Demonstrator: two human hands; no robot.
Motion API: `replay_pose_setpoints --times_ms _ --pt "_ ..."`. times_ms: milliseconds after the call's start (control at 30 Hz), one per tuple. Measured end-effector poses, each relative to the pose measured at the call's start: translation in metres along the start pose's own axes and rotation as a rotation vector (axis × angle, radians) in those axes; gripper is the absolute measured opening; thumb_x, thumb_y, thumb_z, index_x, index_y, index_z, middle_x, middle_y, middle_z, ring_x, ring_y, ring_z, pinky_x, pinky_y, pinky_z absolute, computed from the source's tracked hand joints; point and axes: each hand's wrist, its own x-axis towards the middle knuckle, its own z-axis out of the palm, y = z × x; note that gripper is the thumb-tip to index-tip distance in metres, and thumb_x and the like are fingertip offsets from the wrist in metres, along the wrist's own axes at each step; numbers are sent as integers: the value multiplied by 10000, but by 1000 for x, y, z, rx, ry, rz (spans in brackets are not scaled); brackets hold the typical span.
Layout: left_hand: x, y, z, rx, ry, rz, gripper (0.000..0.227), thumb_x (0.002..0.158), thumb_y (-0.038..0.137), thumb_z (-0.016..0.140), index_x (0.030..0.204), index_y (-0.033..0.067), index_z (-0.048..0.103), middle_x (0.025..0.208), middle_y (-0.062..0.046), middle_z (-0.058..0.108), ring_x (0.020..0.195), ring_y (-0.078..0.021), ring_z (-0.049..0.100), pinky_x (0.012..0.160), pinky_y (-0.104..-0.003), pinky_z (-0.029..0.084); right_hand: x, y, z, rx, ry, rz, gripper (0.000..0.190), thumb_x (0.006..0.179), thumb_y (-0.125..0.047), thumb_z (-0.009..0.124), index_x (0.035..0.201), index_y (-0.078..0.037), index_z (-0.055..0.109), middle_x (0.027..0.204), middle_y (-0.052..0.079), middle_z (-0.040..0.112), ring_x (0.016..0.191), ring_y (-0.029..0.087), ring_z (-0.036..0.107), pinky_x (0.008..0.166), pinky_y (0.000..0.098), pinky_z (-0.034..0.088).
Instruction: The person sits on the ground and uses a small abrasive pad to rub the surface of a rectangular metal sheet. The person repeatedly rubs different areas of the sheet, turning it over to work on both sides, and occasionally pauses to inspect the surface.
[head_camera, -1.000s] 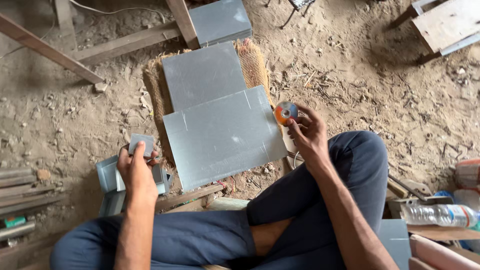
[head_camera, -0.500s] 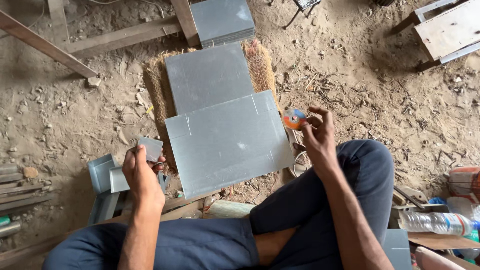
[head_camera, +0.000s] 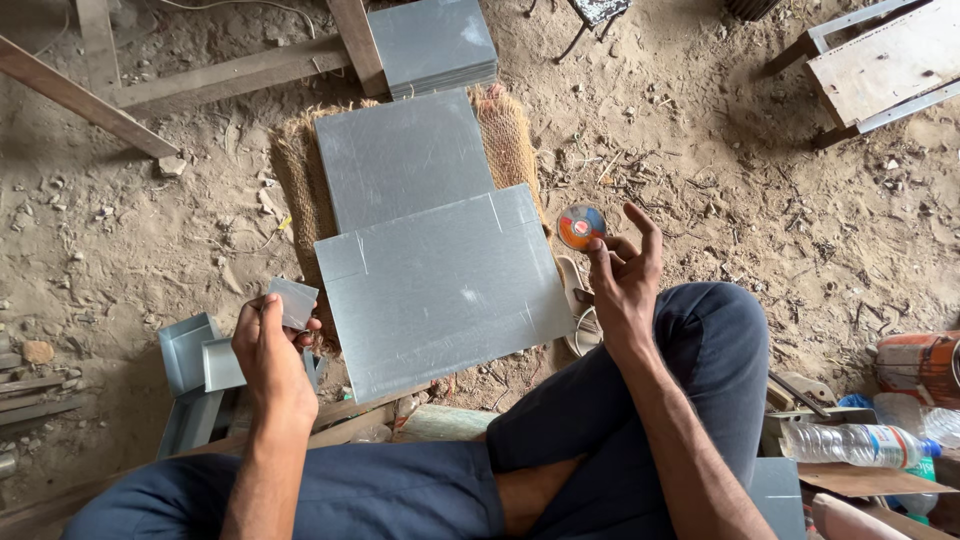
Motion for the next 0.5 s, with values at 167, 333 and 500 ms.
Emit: replay_pose_setpoints --times_ms 167,333,500 --pt "0 1 1 0 0 4 201 1089 246 499 1043 78 600 887 -50 681 674 -120 617 611 -255 431 1 -4 1 31 -16 73 626 985 -148 691 1542 -88 412 1007 176 768 707 81 624 526 199 451" --pt "1 0 2 -11 -1 -2 196 1086 243 503 1039 79 600 886 -46 680 672 -117 615 614 -254 428 5 -1 1 69 -40 61 502 1026 -141 705 1502 -48 577 1088 165 755 750 66 604 587 199 480" --pt "0 -1 1 -35 -18 11 203 1095 242 517 1032 66 597 887 -41 669 679 -113 616 622 -253 424 2 1 4 -79 -75 89 440 1022 -177 615 1451 -86 580 1108 90 768 799 34 675 579 183 516"
